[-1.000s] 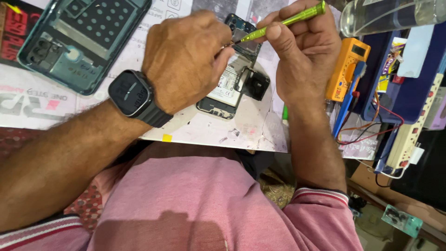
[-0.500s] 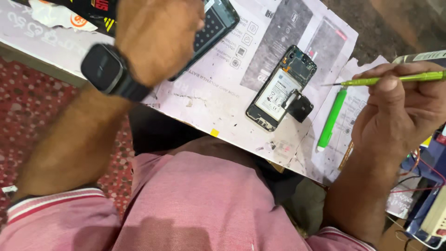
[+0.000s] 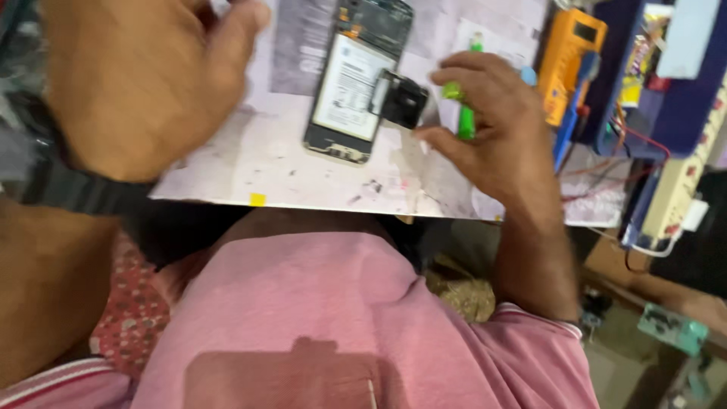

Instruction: The person cleans the internal components of a disassembled smartphone. They use a green utility knife to scrape residue from the battery area and a blue toothbrush to scrub the motherboard and other internal parts after applying a cleaning liquid.

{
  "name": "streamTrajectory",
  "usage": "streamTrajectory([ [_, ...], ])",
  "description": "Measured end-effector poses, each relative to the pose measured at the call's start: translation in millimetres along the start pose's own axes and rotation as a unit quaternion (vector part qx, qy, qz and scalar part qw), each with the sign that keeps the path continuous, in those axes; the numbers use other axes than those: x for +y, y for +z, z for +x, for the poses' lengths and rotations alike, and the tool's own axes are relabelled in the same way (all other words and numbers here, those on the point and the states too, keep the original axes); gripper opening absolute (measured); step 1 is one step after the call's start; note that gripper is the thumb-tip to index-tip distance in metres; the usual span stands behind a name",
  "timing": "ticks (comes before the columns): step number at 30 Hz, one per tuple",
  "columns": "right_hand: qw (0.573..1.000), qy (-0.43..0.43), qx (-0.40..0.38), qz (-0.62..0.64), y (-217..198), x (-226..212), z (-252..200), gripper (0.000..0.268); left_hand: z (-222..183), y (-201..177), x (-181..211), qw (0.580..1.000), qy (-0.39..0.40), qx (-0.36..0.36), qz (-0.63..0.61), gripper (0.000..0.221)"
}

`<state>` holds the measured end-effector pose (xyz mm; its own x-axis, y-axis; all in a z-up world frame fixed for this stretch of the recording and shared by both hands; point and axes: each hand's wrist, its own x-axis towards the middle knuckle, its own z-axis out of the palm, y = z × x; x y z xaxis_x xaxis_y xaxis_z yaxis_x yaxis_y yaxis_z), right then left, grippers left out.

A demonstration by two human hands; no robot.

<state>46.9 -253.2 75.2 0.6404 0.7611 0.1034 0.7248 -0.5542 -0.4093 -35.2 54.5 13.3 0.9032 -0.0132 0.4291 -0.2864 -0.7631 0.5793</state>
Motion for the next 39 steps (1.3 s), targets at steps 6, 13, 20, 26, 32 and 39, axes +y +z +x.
streamTrajectory([
  [6, 0.992, 0.101, -0.046, 0.062, 16.7, 0.1, -9.2, 0.053, 19.0, 43.3, 35.5, 0.997, 0.017, -0.041, -0.069, 0.015],
  [13, 0.999, -0.009, 0.038, -0.006, 28.0, 17.6, -26.2, 0.05, 28.7, 60.5, 38.6, 0.985, 0.012, -0.064, -0.159, 0.02],
  [20, 0.78, 0.166, -0.023, 0.602, 34.8, 52.8, -30.5, 0.034, 31.7, 60.5, 38.2, 0.983, 0.066, -0.037, -0.166, 0.03],
  [26, 0.504, 0.225, -0.116, 0.826, 36.1, 56.1, -11.5, 0.039, 40.7, 58.7, 33.8, 0.931, -0.063, -0.087, -0.348, 0.021],
  [32, 0.47, 0.265, -0.134, 0.831, 44.6, 51.3, -9.5, 0.042, 34.9, 70.6, 27.4, 0.878, -0.115, -0.113, -0.451, 0.005],
  [39, 0.452, 0.28, -0.133, 0.837, 44.9, 54.7, -12.6, 0.032, 28.3, 72.0, 26.4, 0.923, -0.042, -0.037, -0.38, 0.005],
])
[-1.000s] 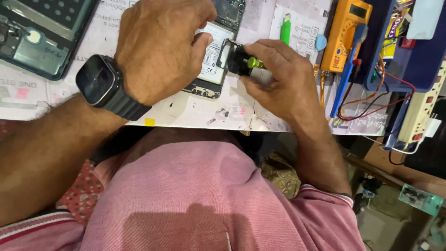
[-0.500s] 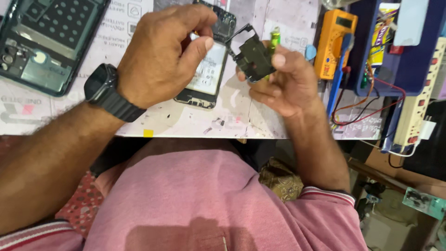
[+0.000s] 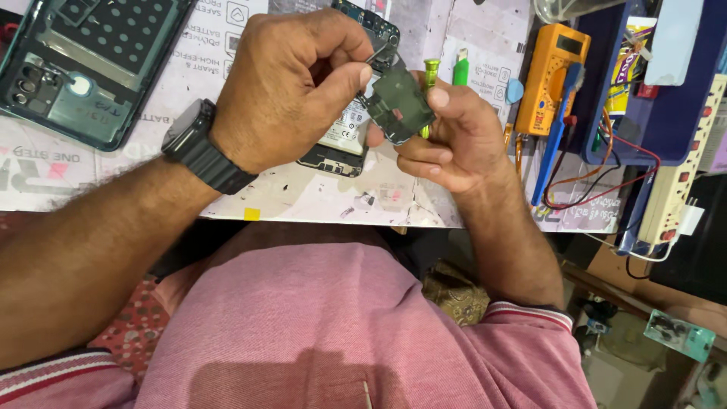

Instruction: The person cleans the internal components of a disassembled smartphone. They use a green utility knife to scrape residue from the battery area and a blue toothbrush to scrub the motherboard and other internal parts after applying a cleaning liquid.

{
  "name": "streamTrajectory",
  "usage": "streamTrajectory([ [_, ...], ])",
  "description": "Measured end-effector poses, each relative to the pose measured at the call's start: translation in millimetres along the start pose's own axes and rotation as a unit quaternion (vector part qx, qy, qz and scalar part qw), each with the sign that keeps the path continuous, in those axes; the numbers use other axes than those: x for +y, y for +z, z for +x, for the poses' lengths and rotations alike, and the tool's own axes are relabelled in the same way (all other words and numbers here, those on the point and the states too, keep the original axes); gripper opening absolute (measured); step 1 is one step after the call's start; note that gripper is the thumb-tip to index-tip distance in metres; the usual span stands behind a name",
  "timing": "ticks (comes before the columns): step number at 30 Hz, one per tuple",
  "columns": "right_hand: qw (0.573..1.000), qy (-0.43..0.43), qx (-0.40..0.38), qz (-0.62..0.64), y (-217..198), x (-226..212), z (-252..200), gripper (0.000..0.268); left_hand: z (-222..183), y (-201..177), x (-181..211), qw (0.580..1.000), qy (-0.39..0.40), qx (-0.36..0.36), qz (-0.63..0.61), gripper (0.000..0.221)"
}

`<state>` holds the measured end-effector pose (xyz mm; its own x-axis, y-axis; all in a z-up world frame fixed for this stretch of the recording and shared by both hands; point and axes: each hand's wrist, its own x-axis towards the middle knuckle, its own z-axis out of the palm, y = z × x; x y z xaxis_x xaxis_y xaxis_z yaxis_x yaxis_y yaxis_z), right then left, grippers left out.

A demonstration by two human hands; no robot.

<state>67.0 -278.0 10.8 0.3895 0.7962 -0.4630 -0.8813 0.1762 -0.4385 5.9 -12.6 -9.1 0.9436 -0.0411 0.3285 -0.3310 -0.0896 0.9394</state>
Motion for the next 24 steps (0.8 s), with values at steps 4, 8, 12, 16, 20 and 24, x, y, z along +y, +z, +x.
streamTrajectory([
  [4, 1.0, 0.0, -0.005, -0.002, 2.6, -2.6, 4.0, 0.037, 0.7, 0.3, 1.1, 0.999, -0.007, -0.003, -0.046, 0.003],
  [8, 1.0, -0.009, -0.013, 0.0, 1.4, -1.0, 7.2, 0.038, 1.2, -0.3, 1.3, 0.995, -0.016, -0.013, -0.1, 0.002],
  [12, 1.0, -0.01, -0.003, 0.003, -0.1, -1.1, 6.3, 0.039, 0.6, 0.0, -1.3, 0.996, -0.011, -0.01, -0.088, 0.003],
  [16, 1.0, -0.018, -0.009, -0.007, -0.6, 0.2, 8.7, 0.038, -0.4, -0.8, -5.1, 0.997, 0.004, -0.01, -0.071, 0.006],
  [20, 1.0, -0.017, -0.013, -0.012, -3.0, -0.3, 10.6, 0.038, -0.9, -0.8, -8.6, 0.997, 0.007, -0.007, -0.077, 0.005],
  [24, 0.998, -0.042, -0.024, -0.048, -4.8, 0.2, 9.1, 0.04, -1.5, 0.5, -10.9, 0.997, -0.006, -0.005, -0.083, 0.007],
])
